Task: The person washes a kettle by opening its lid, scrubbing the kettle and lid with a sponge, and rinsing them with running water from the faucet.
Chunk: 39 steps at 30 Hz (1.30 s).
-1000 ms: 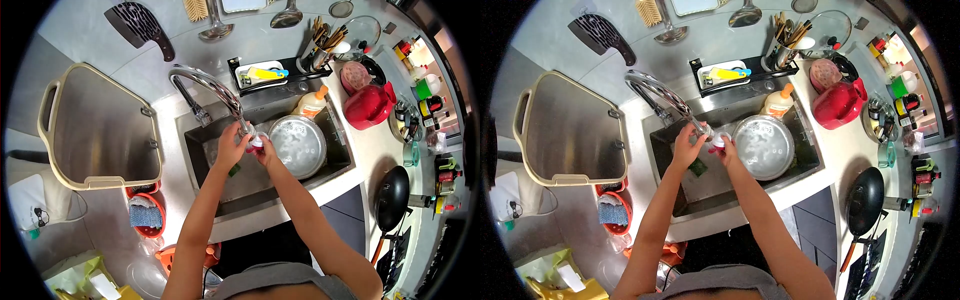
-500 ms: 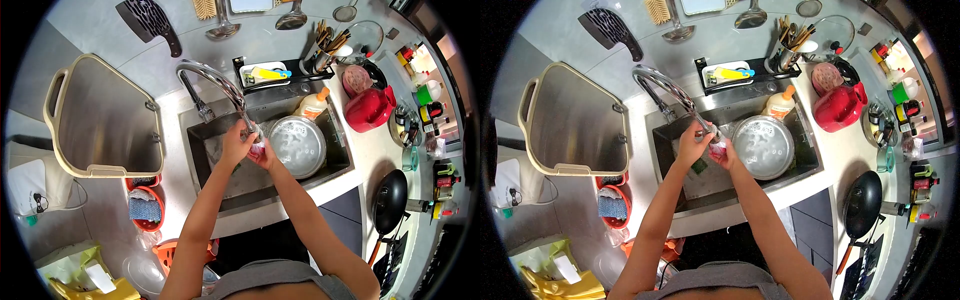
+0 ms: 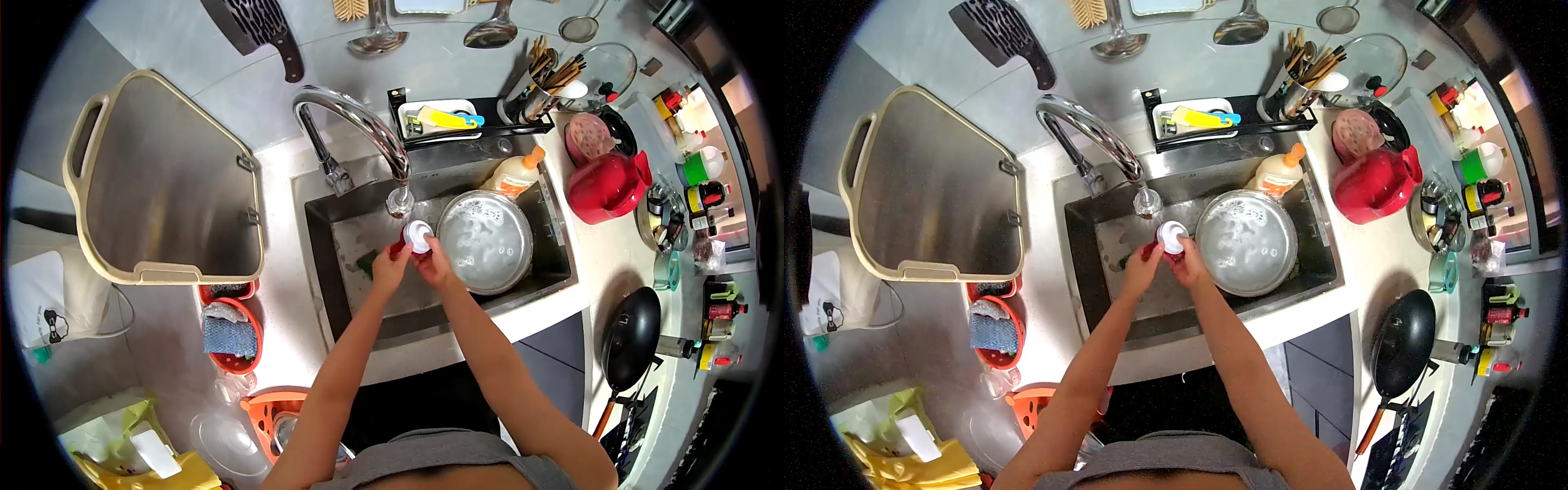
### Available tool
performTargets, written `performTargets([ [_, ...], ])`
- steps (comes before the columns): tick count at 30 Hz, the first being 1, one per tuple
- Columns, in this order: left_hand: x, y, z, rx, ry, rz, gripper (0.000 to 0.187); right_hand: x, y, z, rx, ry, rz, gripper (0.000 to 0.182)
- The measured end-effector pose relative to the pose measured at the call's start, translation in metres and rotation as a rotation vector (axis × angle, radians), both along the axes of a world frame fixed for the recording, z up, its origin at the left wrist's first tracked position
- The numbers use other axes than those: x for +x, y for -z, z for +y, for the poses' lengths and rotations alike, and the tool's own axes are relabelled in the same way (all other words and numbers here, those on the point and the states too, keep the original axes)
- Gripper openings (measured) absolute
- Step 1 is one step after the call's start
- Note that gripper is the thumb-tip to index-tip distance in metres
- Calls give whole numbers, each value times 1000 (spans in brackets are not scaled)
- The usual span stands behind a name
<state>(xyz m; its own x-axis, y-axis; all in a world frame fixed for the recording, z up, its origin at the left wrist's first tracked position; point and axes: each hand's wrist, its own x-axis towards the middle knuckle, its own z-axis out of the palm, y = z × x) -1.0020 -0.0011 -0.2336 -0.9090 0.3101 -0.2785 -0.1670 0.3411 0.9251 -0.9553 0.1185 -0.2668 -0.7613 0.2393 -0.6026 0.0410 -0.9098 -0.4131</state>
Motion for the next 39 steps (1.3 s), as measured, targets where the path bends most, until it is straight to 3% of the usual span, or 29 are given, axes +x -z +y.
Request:
performTargets([
  [4,-2,0,9,13,-114,70,35,0,5,-12,48,143,118,31],
  [9,1,-16,19,-29,-181,187,28,-1,16,-20,26,150,233,31],
  [15,6,-7,18,-118,-95,450,41,-7,-21,-23,-101,-8,167,38],
  [18,7,-3,18,-10,48,634,49,-14,-12,-17,-119,-67,209,44],
  [19,5,-4,17,40,123,524,62,-15,-9,-15,-152,-66,219,45],
  [22,-3,-3,19,143,24,437,72,-23,-3,-14,-159,-133,83,57],
  [23,-11,9,14,81,127,389,80,-23,-8,-15,-160,-180,38,60],
  [27,-16,32,11,147,76,180,81,-25,-28,-7,-146,-328,-91,68],
  [29,-17,40,13,51,4,251,79,-28,-44,-8,-122,-355,-43,76],
  [32,-18,34,17,-10,-20,284,75,-27,-57,-21,419,-302,-271,74],
  [39,-28,13,18,-49,48,240,73,-29,-31,-2,369,-193,-153,39],
])
